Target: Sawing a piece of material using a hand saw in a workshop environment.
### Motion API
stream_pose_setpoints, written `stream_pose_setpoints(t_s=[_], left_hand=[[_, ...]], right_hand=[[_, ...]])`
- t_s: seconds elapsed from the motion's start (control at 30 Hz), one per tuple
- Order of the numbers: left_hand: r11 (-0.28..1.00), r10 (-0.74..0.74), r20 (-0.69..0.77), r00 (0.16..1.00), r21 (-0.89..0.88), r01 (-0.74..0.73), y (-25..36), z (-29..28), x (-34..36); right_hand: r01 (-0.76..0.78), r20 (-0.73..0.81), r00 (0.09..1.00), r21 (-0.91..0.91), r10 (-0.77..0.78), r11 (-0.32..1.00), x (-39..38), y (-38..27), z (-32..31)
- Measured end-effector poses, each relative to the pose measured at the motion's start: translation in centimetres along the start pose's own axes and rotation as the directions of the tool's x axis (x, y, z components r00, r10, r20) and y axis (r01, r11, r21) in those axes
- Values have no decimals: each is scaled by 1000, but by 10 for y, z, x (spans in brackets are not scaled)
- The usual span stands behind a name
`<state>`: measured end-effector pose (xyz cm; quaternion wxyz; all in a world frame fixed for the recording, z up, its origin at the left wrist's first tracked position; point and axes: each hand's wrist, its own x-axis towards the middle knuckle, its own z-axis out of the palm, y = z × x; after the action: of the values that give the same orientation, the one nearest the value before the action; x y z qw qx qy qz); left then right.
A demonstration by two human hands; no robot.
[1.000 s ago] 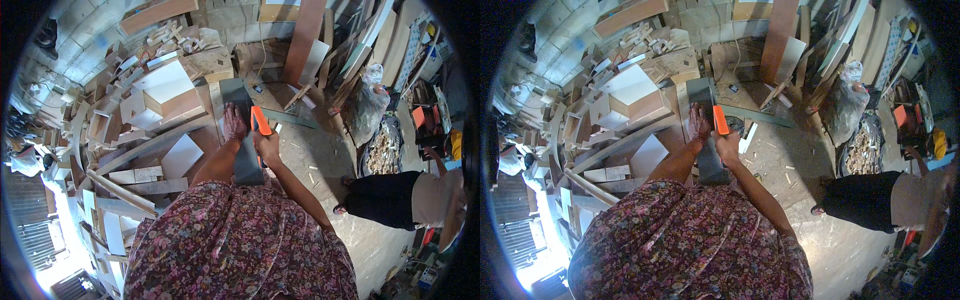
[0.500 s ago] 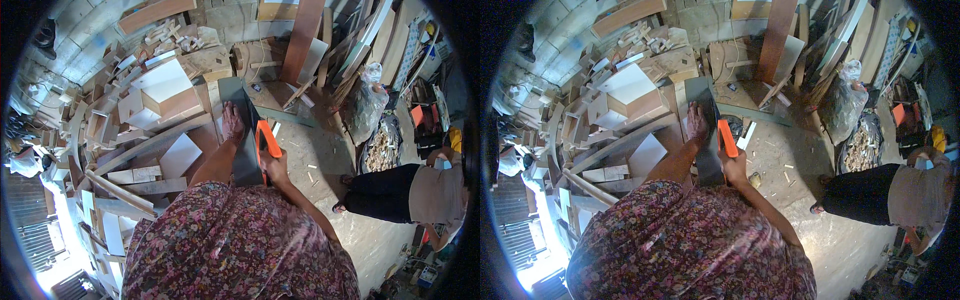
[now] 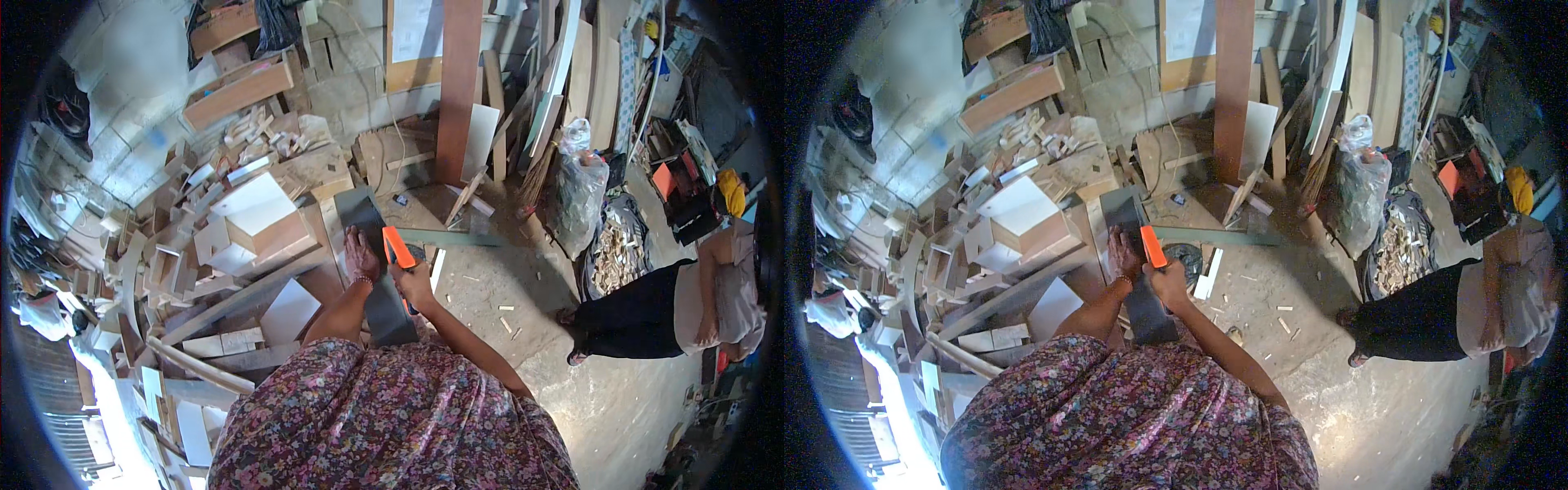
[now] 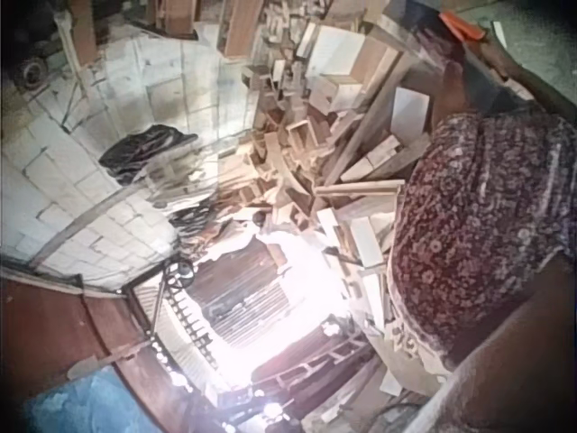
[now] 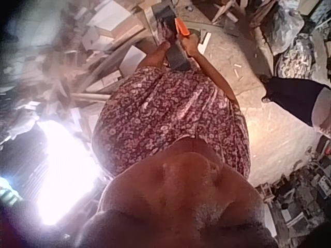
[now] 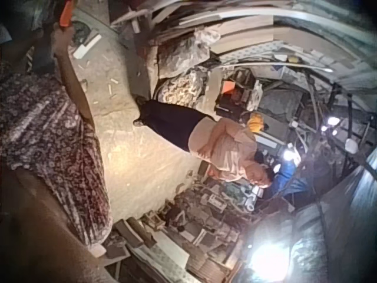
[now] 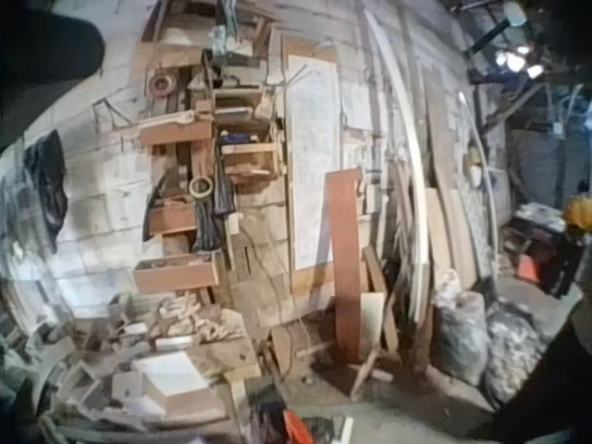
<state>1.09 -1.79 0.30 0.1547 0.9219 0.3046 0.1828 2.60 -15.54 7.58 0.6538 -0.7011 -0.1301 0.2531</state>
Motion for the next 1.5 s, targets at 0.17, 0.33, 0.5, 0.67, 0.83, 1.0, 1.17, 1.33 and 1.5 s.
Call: stream_pose_setpoints(t_s=[0.17,0.33,0.5,0.67,0.83,1.0,1.17,1.33,1.5], left_hand=[[995,62,-44,997,77,-58,0,4,-3],[996,57,-7,998,75,-56,-12,18,0],[997,61,-22,998,43,-60,-15,22,-1],[997,58,-28,998,60,-56,-17,21,-1],[998,37,14,999,51,-37,3,1,-2],[998,-16,19,1000,61,15,-1,4,-2],[995,21,14,1000,93,-23,-2,4,-2],[992,39,-28,999,123,-35,-1,5,-4],[999,-11,38,999,32,10,5,-9,-1]], right_hand=[[106,-41,993,-70,-110,992,2,8,3],[102,-43,993,-99,-107,990,2,-1,4],[198,-41,975,-300,-220,933,-5,-22,4],[129,-32,989,-247,-142,960,-2,-21,3],[197,-10,978,-272,-208,942,9,-6,-3],[164,-78,979,-223,-186,961,2,-17,-4],[164,-41,984,-201,-176,966,6,-11,-8],[167,-77,981,-119,-177,979,9,-6,-4],[129,-79,988,-73,-135,989,11,-1,-2]])
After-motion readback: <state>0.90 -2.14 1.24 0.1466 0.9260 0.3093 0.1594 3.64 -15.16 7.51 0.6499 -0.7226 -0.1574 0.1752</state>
